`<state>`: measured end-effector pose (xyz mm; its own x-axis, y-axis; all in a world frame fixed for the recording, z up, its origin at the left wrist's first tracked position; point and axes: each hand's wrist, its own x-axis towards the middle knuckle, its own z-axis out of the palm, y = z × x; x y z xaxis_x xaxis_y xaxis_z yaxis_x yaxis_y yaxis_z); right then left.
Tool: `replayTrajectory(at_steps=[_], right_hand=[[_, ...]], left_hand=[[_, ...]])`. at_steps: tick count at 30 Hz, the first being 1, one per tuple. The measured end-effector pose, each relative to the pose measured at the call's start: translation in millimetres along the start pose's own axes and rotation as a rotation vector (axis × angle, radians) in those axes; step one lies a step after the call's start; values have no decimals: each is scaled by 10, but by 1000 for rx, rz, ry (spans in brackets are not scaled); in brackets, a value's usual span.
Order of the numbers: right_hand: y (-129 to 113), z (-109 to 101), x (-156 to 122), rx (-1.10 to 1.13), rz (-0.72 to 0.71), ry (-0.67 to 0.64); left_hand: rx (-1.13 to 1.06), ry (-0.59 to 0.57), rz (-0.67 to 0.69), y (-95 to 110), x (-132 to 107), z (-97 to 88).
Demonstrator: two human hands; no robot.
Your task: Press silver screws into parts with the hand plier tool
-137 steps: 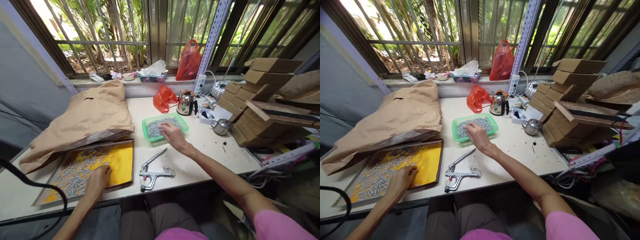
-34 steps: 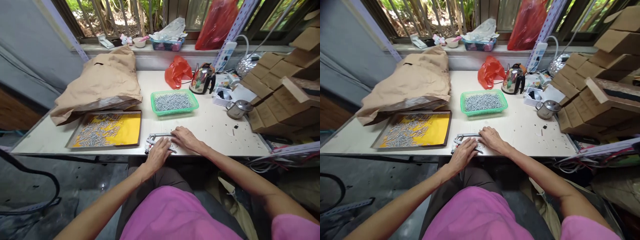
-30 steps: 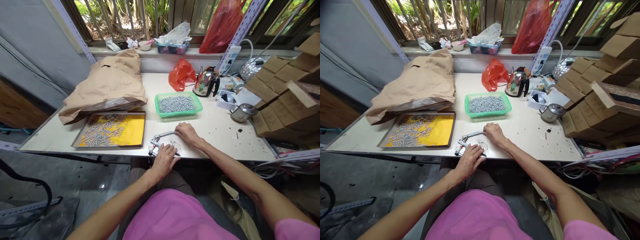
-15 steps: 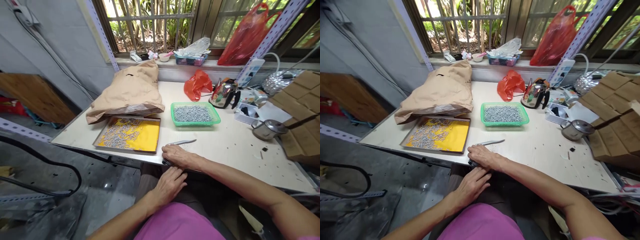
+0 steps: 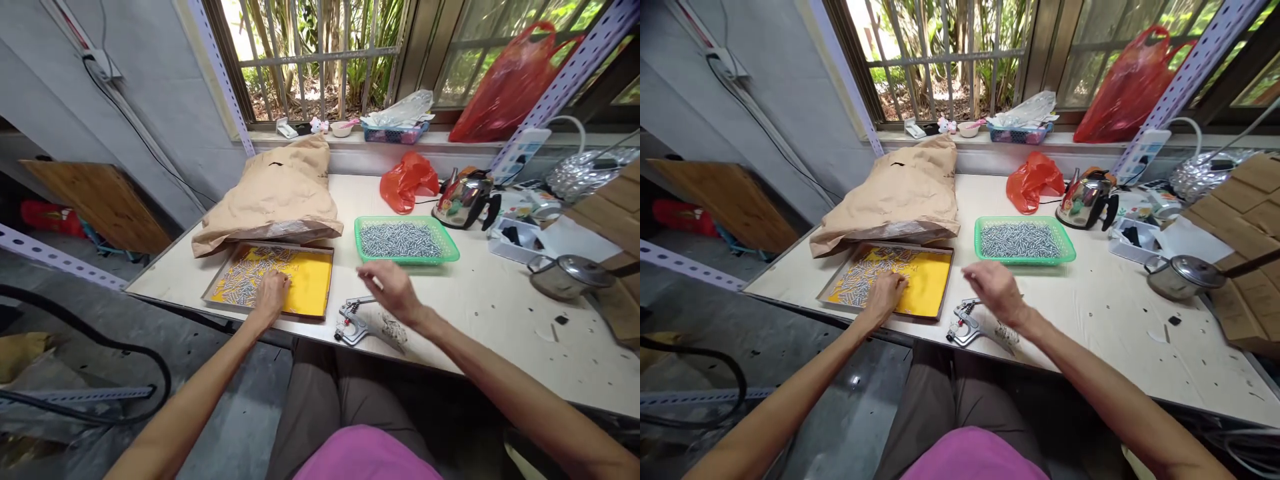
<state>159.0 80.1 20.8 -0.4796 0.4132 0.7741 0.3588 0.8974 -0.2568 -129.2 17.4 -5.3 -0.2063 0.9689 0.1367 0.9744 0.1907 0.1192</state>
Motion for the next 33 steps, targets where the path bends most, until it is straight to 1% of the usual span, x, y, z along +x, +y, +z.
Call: replayTrajectory(at_steps=[1,2,4,6,8,11,13,15,16,19,21,23,24,25,26,28,29,30,31,33], right_hand=[[135,-90,103,-52,57,28],[274,-181,192,-106,114,24],[509,-342,301,-254,235,-37],[601,-446,290,-384,345,-133],[509,-484,166,-407,411,-279],[137,-450,-147,-242,419,-585],[-125,-403,-363,-153,416,-745],[-311,-359,-535,-134,419,-847],[-368,-340,-597,-142,423,-884],[-416,-299,-695,-174,431,-937],[-380,-280,-715,-207,423,-935],[-316,-268,-731,-249,398,-925],[-280,-265,-744,-274,387,-919],[-242,-264,-760,-295,376,-910],[-207,-265,-779,-312,367,-902],[-151,-271,-816,-326,355,-889],[-133,-274,-831,-330,352,-878],[-121,-276,-843,-331,349,-868],[-116,-277,-851,-333,349,-859],[-120,-276,-857,-335,357,-848]], left_hand=[[30,-22,9,2,34,16],[59,-39,23,4,63,28],[104,-62,55,0,114,45],[126,-85,104,-18,155,57],[131,-116,160,-46,187,74],[127,-144,214,-91,206,104],[133,-153,240,-109,196,113],[157,-150,298,-116,175,105],[173,-146,324,-115,165,95],[190,-123,341,-95,146,41],[121,-84,288,-44,127,-20],[-41,-44,182,71,65,-100],[-148,-55,117,158,8,-143],[-271,-99,52,265,-68,-184],[-404,-173,-10,387,-161,-219],[-694,-378,-119,654,-370,-259],[-826,-463,-174,785,-471,-262],[-938,-523,-231,906,-558,-253],[-1025,-558,-284,1011,-626,-235],[-1120,-582,-364,1166,-693,-178]])
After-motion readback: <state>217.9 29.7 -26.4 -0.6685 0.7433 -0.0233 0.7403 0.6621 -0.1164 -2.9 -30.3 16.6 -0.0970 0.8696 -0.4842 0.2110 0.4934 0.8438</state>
